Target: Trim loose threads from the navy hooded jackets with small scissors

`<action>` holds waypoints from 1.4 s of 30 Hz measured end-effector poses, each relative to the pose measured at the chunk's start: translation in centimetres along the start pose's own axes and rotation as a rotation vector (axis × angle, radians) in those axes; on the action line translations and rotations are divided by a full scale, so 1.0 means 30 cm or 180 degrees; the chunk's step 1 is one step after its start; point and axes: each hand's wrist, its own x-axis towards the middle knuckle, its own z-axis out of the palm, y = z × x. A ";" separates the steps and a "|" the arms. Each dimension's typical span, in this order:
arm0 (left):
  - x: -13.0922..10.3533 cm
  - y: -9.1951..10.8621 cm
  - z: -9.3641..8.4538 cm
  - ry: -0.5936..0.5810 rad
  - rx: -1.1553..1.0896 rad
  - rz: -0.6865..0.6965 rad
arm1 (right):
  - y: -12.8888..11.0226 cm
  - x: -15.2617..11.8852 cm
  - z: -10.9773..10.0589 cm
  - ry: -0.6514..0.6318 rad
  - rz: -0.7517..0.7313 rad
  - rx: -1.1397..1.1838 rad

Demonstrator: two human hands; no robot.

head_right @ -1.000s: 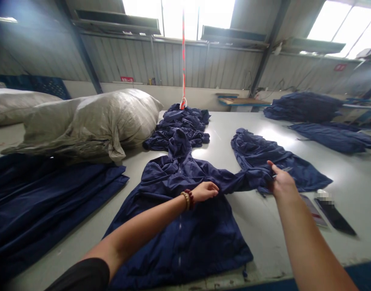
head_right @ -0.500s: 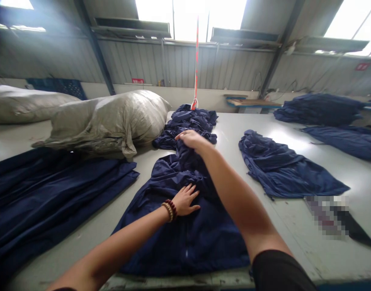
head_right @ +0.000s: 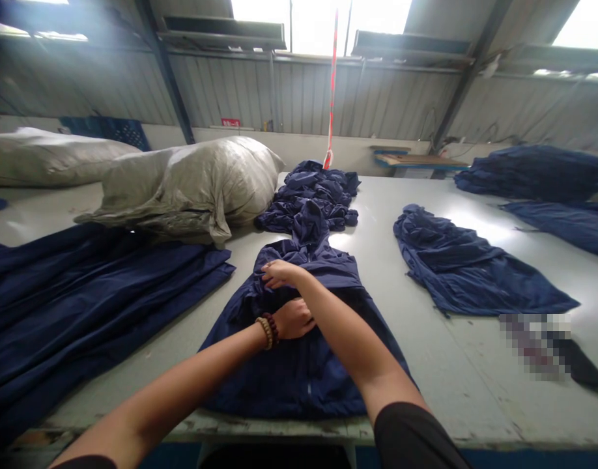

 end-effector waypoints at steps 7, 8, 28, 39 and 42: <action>-0.068 -0.169 -0.175 0.0523 0.1484 0.0330 | 0.150 -0.177 -0.339 0.1612 -0.0161 -0.0497; -0.085 -0.197 -0.192 0.0574 0.1565 0.0267 | 0.199 -0.219 -0.402 0.1931 -0.0039 -0.0675; -0.237 -0.304 -0.262 0.0061 0.1317 0.0038 | 0.803 -0.602 -0.659 0.3123 0.0868 -0.2625; -0.729 -0.168 -0.284 0.0219 0.1545 -0.2676 | 0.853 -0.920 -0.450 0.1065 0.0710 -0.1177; -0.741 -0.117 -0.310 -0.0384 0.1394 -0.2967 | 0.819 -0.954 -0.406 0.0843 0.0580 -0.1029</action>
